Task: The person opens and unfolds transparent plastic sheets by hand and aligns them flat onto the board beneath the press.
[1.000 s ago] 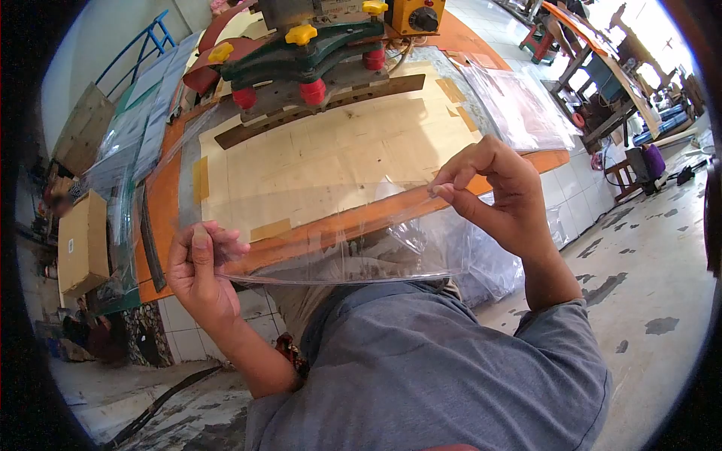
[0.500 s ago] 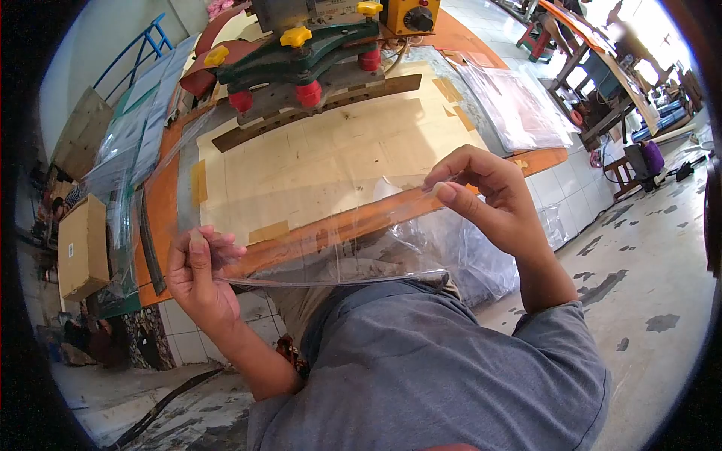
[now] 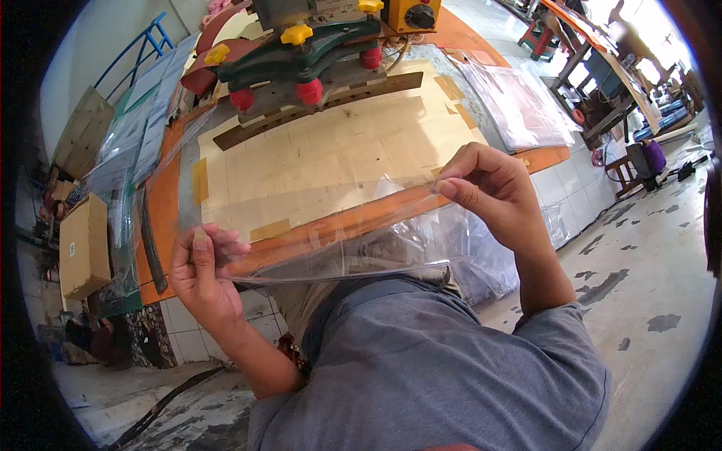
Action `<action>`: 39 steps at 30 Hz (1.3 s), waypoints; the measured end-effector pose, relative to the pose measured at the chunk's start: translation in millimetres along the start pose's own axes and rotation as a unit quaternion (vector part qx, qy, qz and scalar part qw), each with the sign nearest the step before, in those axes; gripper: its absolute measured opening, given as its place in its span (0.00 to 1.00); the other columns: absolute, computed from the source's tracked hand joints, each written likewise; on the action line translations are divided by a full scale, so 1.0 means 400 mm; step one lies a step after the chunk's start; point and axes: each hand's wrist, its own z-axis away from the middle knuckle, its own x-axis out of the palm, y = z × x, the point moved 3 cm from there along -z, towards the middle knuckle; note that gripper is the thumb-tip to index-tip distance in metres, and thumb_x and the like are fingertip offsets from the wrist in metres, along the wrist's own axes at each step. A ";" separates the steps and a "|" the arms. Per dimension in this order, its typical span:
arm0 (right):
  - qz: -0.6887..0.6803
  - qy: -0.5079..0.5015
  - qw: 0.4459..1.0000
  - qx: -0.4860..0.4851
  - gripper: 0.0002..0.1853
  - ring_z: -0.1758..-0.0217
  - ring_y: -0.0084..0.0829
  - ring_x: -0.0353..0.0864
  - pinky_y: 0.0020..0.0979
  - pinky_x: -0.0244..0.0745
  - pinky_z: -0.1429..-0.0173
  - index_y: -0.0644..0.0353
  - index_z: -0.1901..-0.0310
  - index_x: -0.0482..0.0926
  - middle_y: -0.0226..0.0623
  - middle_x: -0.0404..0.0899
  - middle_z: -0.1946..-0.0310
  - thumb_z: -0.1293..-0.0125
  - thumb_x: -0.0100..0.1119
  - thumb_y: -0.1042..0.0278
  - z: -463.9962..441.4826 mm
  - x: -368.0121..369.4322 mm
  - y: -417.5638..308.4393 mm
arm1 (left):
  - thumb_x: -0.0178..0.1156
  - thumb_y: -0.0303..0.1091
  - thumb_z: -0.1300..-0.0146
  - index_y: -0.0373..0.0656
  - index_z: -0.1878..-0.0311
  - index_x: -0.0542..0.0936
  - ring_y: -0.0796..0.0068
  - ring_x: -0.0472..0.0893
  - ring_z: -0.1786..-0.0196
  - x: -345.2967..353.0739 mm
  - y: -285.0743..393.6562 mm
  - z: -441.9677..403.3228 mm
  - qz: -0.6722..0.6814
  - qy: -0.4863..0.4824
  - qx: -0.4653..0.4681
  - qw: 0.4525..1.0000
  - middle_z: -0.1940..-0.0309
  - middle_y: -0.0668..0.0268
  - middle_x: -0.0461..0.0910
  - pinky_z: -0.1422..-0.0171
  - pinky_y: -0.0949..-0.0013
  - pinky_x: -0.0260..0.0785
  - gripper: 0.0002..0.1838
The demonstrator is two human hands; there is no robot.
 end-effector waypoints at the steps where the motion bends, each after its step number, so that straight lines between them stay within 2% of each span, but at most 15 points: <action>1: -0.006 0.009 1.000 0.003 0.08 0.55 0.19 0.82 0.25 0.77 0.46 0.64 0.59 0.83 0.30 0.85 0.61 0.27 0.69 0.69 -0.001 -0.004 0.000 | 0.62 0.35 0.22 0.34 0.49 0.84 0.70 0.88 0.66 0.003 -0.002 0.000 0.004 -0.001 -0.001 1.000 0.63 0.56 0.88 0.58 0.66 0.85 0.12; 7: -0.051 0.029 0.998 -0.011 0.06 0.55 0.20 0.81 0.25 0.75 0.49 0.63 0.60 0.82 0.32 0.85 0.62 0.27 0.69 0.71 -0.005 -0.030 0.001 | 0.62 0.35 0.22 0.33 0.48 0.82 0.69 0.88 0.64 0.036 -0.003 -0.003 0.030 -0.016 -0.012 0.999 0.63 0.56 0.88 0.57 0.64 0.86 0.12; 9: -0.020 0.072 0.996 -0.038 0.06 0.57 0.21 0.81 0.25 0.74 0.50 0.64 0.61 0.82 0.32 0.84 0.63 0.26 0.68 0.71 -0.005 -0.037 -0.013 | 0.62 0.35 0.22 0.33 0.48 0.82 0.68 0.88 0.64 0.047 -0.004 -0.005 0.034 -0.016 -0.023 0.999 0.63 0.56 0.88 0.56 0.63 0.86 0.12; 11: 0.004 0.064 0.997 -0.052 0.08 0.57 0.23 0.83 0.27 0.76 0.47 0.64 0.62 0.81 0.33 0.84 0.63 0.26 0.67 0.69 -0.007 -0.056 -0.003 | 0.61 0.35 0.22 0.33 0.48 0.82 0.67 0.89 0.62 0.065 -0.010 -0.010 0.063 -0.036 -0.040 0.997 0.63 0.56 0.88 0.57 0.62 0.86 0.13; 13: 0.015 0.098 0.994 -0.035 0.11 0.58 0.27 0.84 0.31 0.77 0.45 0.63 0.63 0.77 0.36 0.82 0.65 0.22 0.61 0.66 -0.007 -0.062 -0.005 | 0.61 0.35 0.22 0.32 0.49 0.82 0.65 0.89 0.61 0.078 -0.009 -0.012 0.073 -0.023 -0.029 0.997 0.63 0.55 0.88 0.58 0.61 0.86 0.13; 15: 0.004 0.084 0.995 -0.045 0.12 0.59 0.26 0.84 0.30 0.77 0.46 0.62 0.63 0.76 0.36 0.81 0.66 0.21 0.61 0.65 -0.013 -0.064 -0.009 | 0.61 0.35 0.22 0.33 0.50 0.83 0.64 0.90 0.61 0.095 -0.007 -0.013 0.079 -0.054 -0.033 0.995 0.64 0.54 0.88 0.57 0.59 0.86 0.13; 17: -0.010 0.099 0.995 -0.028 0.12 0.61 0.25 0.83 0.29 0.78 0.48 0.62 0.63 0.76 0.36 0.81 0.66 0.21 0.60 0.64 -0.013 -0.073 -0.004 | 0.61 0.36 0.21 0.33 0.51 0.83 0.63 0.90 0.62 0.107 -0.006 -0.017 0.071 -0.047 -0.032 0.996 0.65 0.54 0.88 0.57 0.59 0.86 0.13; 21: -0.018 0.124 0.992 -0.020 0.12 0.61 0.24 0.82 0.27 0.77 0.52 0.62 0.62 0.76 0.35 0.81 0.66 0.20 0.60 0.63 -0.014 -0.077 0.005 | 0.62 0.37 0.22 0.32 0.51 0.83 0.62 0.90 0.63 0.122 -0.007 -0.015 0.094 -0.055 -0.057 0.992 0.63 0.52 0.89 0.57 0.64 0.85 0.14; 22: -0.019 0.119 0.992 -0.020 0.12 0.61 0.24 0.82 0.27 0.77 0.52 0.62 0.62 0.76 0.35 0.81 0.66 0.20 0.60 0.63 -0.014 -0.079 0.008 | 0.63 0.38 0.22 0.31 0.50 0.83 0.62 0.91 0.63 0.125 -0.009 -0.015 0.110 -0.067 -0.065 0.990 0.62 0.51 0.90 0.56 0.66 0.84 0.15; 25: -0.030 0.129 0.991 -0.014 0.12 0.60 0.27 0.84 0.31 0.78 0.48 0.63 0.60 0.79 0.35 0.82 0.65 0.21 0.63 0.62 -0.015 -0.090 0.018 | 0.62 0.37 0.22 0.31 0.50 0.83 0.63 0.91 0.62 0.134 -0.009 -0.012 0.127 -0.071 -0.090 0.985 0.62 0.52 0.90 0.54 0.65 0.85 0.15; 28: -0.037 0.129 0.991 -0.016 0.12 0.60 0.27 0.84 0.31 0.77 0.48 0.63 0.60 0.78 0.35 0.82 0.65 0.21 0.62 0.63 -0.015 -0.095 0.026 | 0.60 0.40 0.20 0.33 0.51 0.83 0.62 0.91 0.63 0.147 -0.005 -0.010 0.104 -0.066 -0.079 0.989 0.63 0.52 0.90 0.56 0.63 0.85 0.16; 34: -0.020 0.151 0.988 -0.009 0.12 0.60 0.26 0.84 0.30 0.76 0.49 0.63 0.60 0.78 0.35 0.83 0.65 0.21 0.61 0.62 -0.011 -0.104 0.023 | 0.59 0.39 0.20 0.32 0.51 0.82 0.61 0.91 0.60 0.164 0.000 -0.006 0.108 -0.082 -0.067 0.989 0.61 0.51 0.89 0.55 0.62 0.85 0.15; 36: -0.018 0.155 0.988 -0.004 0.12 0.62 0.21 0.80 0.25 0.73 0.52 0.60 0.61 0.78 0.33 0.82 0.65 0.20 0.60 0.62 -0.011 -0.103 0.022 | 0.59 0.39 0.20 0.32 0.50 0.82 0.60 0.91 0.60 0.165 -0.002 -0.005 0.117 -0.082 -0.065 0.988 0.61 0.50 0.89 0.54 0.62 0.85 0.15; 39: -0.030 0.162 0.986 -0.001 0.12 0.62 0.21 0.79 0.25 0.72 0.52 0.60 0.61 0.78 0.32 0.82 0.65 0.20 0.61 0.62 -0.009 -0.104 0.024 | 0.58 0.38 0.19 0.32 0.50 0.82 0.59 0.91 0.59 0.169 0.002 -0.002 0.117 -0.084 -0.049 0.988 0.61 0.49 0.89 0.53 0.60 0.85 0.16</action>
